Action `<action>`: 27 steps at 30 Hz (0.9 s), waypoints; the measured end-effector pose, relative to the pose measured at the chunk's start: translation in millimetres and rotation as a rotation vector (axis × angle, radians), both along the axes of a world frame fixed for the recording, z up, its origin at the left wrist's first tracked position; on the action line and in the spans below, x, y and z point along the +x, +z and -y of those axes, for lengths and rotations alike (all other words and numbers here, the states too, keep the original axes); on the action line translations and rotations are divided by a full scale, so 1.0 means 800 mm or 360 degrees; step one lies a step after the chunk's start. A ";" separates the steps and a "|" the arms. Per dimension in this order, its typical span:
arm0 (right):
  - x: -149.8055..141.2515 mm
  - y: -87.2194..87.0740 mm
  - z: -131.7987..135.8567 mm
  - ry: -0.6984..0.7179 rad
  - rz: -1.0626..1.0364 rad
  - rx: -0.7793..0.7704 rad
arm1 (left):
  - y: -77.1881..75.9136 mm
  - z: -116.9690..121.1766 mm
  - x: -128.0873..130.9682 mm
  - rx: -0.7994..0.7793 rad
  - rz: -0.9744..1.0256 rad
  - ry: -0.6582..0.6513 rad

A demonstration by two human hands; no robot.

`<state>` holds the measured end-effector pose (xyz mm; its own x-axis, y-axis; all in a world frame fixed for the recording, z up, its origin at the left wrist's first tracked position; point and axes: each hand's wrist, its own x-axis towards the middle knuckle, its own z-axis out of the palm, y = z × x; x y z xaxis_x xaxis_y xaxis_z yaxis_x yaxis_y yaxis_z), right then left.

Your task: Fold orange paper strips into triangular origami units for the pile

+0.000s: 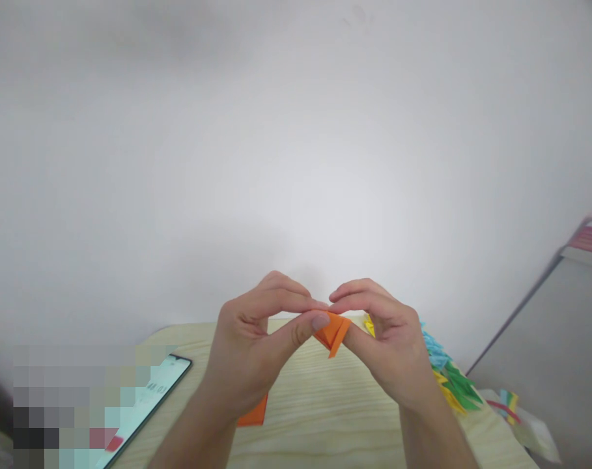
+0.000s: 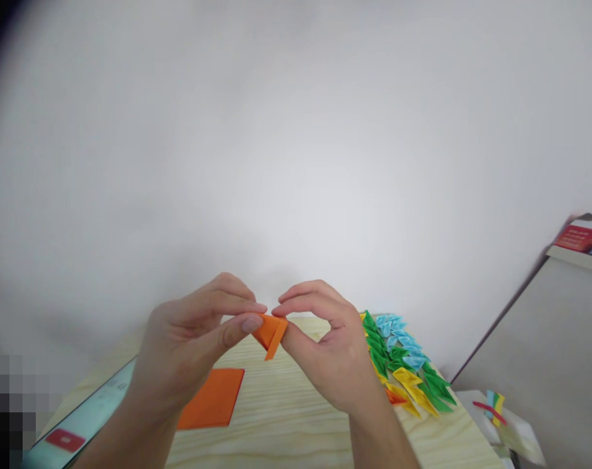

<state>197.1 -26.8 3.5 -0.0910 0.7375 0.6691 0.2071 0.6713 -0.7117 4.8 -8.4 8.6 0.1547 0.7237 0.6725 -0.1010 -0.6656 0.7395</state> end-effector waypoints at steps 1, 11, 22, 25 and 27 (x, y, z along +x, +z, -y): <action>0.002 0.000 0.000 0.0032 0.0009 -0.0020 | 0.000 0.001 -0.001 -0.0032 -0.0005 0.0016; 0.000 -0.002 0.002 0.0175 -0.0061 -0.0457 | -0.001 -0.004 -0.003 -0.0345 -0.0286 0.0028; 0.009 -0.006 -0.010 0.0195 -0.0344 -0.0587 | -0.011 -0.009 0.005 -0.0352 -0.0195 -0.0030; 0.008 -0.005 -0.012 0.0214 -0.0343 -0.0607 | -0.010 -0.008 0.008 -0.0356 -0.0171 -0.0016; 0.008 -0.005 -0.012 0.0262 -0.0350 -0.0621 | -0.009 -0.008 0.010 -0.0375 -0.0137 0.0009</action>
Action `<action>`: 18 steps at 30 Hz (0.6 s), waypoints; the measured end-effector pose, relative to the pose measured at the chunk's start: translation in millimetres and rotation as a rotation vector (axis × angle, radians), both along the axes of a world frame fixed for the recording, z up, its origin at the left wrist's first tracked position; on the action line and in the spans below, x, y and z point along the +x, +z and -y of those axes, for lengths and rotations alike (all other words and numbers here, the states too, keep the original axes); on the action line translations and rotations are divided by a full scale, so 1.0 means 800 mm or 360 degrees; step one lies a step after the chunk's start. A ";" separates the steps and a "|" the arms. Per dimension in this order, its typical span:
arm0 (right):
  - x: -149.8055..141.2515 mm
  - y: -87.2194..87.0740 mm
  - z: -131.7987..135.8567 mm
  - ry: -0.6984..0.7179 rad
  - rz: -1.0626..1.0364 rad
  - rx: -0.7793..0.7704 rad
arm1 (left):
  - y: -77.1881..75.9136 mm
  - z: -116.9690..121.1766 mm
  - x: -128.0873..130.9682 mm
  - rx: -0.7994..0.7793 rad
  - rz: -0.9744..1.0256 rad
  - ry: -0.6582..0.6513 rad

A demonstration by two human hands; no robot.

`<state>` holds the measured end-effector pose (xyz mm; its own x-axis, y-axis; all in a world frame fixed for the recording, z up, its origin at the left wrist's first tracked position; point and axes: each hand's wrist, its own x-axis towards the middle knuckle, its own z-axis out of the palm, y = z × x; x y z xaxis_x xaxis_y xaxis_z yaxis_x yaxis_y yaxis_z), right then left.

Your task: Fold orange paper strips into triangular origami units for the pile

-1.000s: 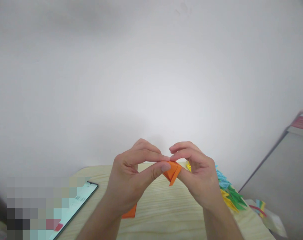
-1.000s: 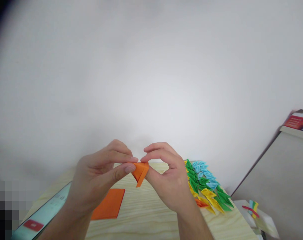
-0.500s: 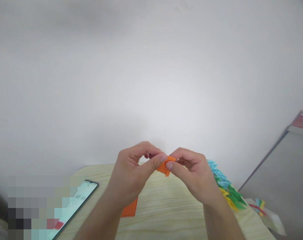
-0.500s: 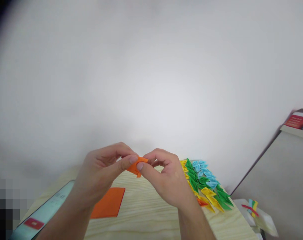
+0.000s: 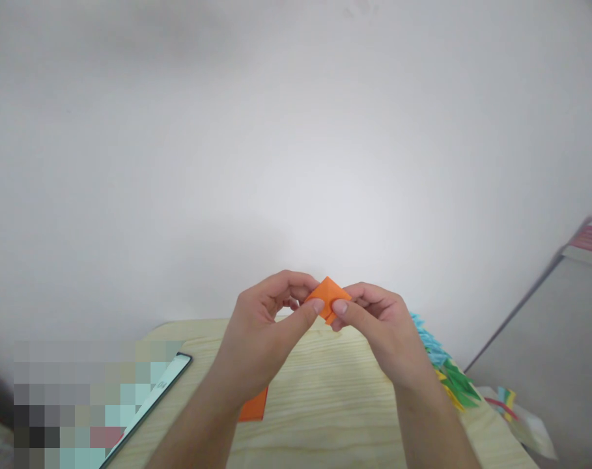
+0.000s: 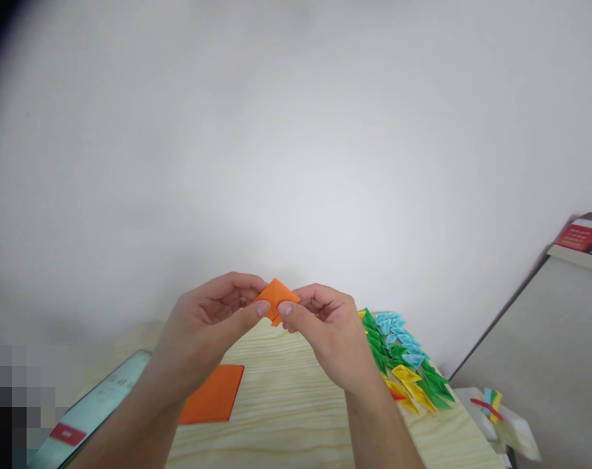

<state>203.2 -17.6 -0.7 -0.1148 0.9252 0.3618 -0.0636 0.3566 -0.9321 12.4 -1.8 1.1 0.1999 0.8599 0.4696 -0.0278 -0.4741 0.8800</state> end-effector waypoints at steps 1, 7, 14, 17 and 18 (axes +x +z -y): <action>0.000 0.000 0.000 0.0026 -0.0005 -0.0008 | 0.000 0.000 0.001 -0.0004 0.0013 0.0015; -0.001 -0.002 0.001 0.0069 -0.0003 -0.0023 | -0.004 -0.001 0.000 0.0028 -0.0006 0.0053; -0.002 -0.002 0.005 -0.0119 0.0084 0.0176 | -0.002 0.002 -0.004 0.0264 -0.0141 0.0194; -0.005 -0.001 0.009 -0.0229 0.0187 0.0475 | -0.001 0.006 -0.004 0.0485 -0.0062 0.0180; -0.007 -0.001 0.010 -0.0263 0.0218 0.0566 | -0.002 0.006 -0.004 0.0560 -0.0030 0.0150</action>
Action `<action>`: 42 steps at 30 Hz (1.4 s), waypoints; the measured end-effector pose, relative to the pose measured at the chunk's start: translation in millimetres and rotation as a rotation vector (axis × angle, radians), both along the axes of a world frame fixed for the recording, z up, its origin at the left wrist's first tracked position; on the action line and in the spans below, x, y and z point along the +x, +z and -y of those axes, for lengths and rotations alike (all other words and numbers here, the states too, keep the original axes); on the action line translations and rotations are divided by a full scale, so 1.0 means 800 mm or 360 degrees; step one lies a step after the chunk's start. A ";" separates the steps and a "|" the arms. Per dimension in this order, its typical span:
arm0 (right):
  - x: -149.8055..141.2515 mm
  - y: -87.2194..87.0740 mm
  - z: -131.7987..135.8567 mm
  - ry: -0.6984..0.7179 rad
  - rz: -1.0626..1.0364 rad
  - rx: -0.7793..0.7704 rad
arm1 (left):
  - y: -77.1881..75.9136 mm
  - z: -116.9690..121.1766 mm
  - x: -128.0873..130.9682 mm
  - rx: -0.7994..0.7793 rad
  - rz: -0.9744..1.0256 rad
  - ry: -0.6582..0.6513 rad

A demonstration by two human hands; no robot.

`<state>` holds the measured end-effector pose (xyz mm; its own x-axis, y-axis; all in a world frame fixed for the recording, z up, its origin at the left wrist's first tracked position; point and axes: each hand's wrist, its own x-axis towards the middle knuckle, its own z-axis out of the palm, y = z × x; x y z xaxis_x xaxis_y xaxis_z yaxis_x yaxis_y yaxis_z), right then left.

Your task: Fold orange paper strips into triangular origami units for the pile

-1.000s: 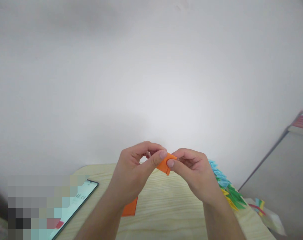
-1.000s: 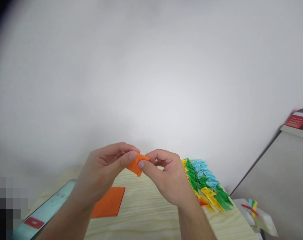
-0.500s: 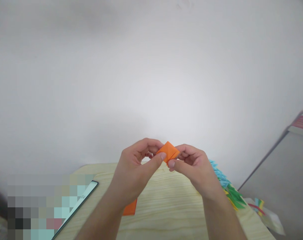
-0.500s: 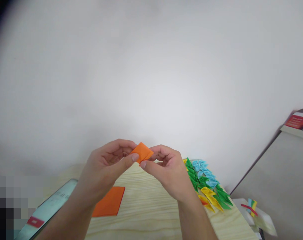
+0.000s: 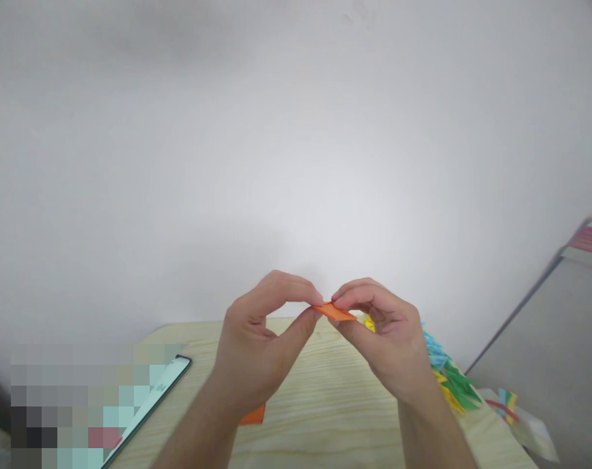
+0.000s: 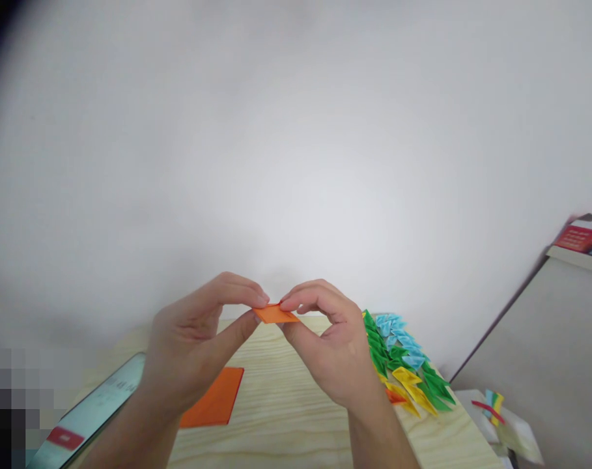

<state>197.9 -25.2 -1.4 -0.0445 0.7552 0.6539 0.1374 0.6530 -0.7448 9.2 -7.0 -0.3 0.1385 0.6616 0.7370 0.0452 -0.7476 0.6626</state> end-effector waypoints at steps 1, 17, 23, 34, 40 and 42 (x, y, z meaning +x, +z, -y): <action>-0.001 0.000 0.000 -0.0036 0.0028 0.0073 | -0.001 0.000 0.000 0.0067 0.0016 -0.0034; -0.009 0.002 0.000 -0.0125 -0.0008 0.0272 | -0.004 0.006 0.005 0.0470 0.0109 0.0023; -0.009 -0.001 0.003 -0.0052 -0.0075 0.0089 | -0.005 0.007 0.008 0.0441 0.0168 0.0021; -0.009 0.003 0.004 -0.0026 -0.0154 0.0115 | -0.006 0.003 0.007 0.0402 0.0121 0.0015; -0.009 0.002 0.002 -0.0074 -0.0148 0.0239 | -0.007 0.001 -0.002 0.0199 0.0076 -0.0102; -0.008 0.003 0.001 -0.0108 -0.0104 0.0269 | -0.005 0.001 -0.009 0.0054 0.0045 -0.0172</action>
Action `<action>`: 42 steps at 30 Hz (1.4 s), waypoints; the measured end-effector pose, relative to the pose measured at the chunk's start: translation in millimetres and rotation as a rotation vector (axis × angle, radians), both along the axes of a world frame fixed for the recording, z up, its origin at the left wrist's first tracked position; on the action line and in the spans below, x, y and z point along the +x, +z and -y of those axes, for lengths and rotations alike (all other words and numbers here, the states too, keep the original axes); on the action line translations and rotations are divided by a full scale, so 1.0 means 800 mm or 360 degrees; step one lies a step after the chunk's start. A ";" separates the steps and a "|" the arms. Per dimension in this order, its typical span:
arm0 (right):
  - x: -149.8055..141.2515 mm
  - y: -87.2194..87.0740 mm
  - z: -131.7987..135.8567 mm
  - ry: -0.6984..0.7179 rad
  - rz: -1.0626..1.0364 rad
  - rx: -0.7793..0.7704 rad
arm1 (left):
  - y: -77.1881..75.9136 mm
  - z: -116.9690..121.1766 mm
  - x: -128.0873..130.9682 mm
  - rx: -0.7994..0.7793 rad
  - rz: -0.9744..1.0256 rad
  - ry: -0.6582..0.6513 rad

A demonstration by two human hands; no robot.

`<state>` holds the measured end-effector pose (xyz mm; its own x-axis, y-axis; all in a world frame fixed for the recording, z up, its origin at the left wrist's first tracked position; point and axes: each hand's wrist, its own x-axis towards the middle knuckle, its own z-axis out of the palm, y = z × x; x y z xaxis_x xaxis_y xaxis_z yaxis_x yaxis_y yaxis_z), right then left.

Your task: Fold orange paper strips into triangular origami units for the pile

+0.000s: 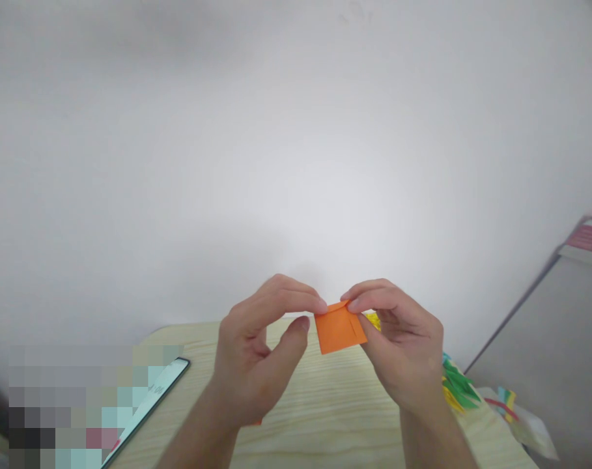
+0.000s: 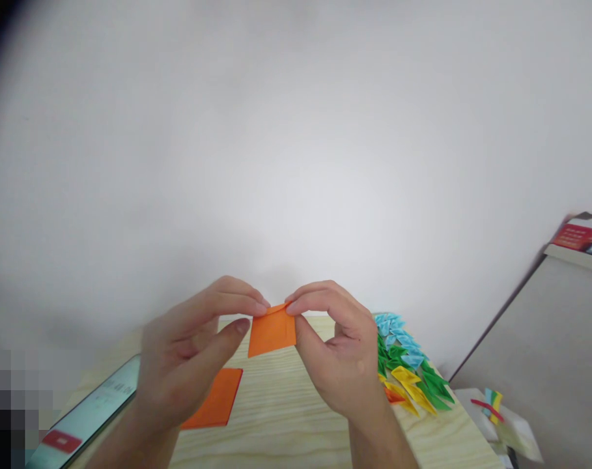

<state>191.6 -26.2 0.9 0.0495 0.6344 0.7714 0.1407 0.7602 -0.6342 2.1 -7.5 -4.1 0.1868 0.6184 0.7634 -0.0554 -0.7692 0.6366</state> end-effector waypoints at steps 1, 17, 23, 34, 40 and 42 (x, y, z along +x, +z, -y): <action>0.001 0.001 0.000 -0.0015 0.0042 0.0017 | 0.002 0.000 -0.003 -0.0065 -0.0026 -0.0023; 0.008 0.012 0.003 -0.0036 0.0384 0.0094 | 0.020 0.003 -0.002 -0.0123 -0.0319 0.0174; 0.008 0.011 0.002 -0.0047 0.0407 0.0109 | 0.019 0.003 0.001 -0.0091 -0.0284 0.0194; 0.009 0.009 0.002 -0.0052 0.0299 -0.0012 | 0.018 0.005 -0.010 -0.0080 -0.0196 -0.0150; 0.007 0.004 0.003 0.0017 0.0238 -0.0049 | 0.014 0.001 -0.002 0.0086 -0.0092 -0.0062; 0.007 0.001 0.003 0.0016 0.0193 -0.0065 | 0.013 0.000 0.000 0.0156 -0.0055 -0.0072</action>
